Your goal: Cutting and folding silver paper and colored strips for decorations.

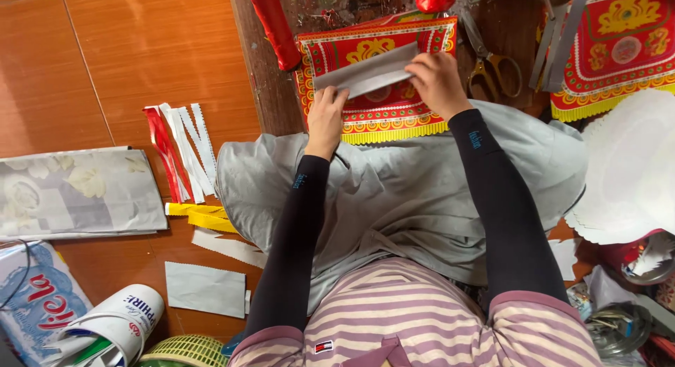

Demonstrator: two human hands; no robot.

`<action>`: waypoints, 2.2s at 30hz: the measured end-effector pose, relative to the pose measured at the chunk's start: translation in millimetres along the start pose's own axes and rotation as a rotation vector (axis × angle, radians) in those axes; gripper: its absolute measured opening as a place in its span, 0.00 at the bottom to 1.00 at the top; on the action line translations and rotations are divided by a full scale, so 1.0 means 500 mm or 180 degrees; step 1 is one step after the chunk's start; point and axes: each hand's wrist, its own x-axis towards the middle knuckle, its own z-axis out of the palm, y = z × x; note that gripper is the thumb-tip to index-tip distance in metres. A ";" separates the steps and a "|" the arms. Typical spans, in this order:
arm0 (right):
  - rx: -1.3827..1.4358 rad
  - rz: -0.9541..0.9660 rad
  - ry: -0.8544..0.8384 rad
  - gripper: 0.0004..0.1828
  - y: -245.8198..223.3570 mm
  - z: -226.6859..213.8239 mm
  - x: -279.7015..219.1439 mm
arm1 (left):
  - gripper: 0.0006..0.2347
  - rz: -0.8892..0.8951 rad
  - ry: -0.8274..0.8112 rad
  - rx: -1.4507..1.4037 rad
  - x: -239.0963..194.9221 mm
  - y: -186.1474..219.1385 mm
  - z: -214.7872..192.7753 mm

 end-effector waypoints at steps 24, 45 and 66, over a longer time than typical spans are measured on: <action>0.0158 0.0905 0.0334 0.28 -0.008 0.022 0.028 | 0.18 -0.0275 -0.0851 -0.0151 0.133 0.019 0.078; 0.2268 0.0465 0.0819 0.13 -0.536 -0.270 -0.103 | 0.09 -0.0052 0.1090 -0.3907 -0.185 0.303 -0.371; 0.3363 0.0618 0.0664 0.08 -0.580 -0.304 -0.165 | 0.05 -0.0554 0.0752 -0.4355 -0.280 0.281 -0.401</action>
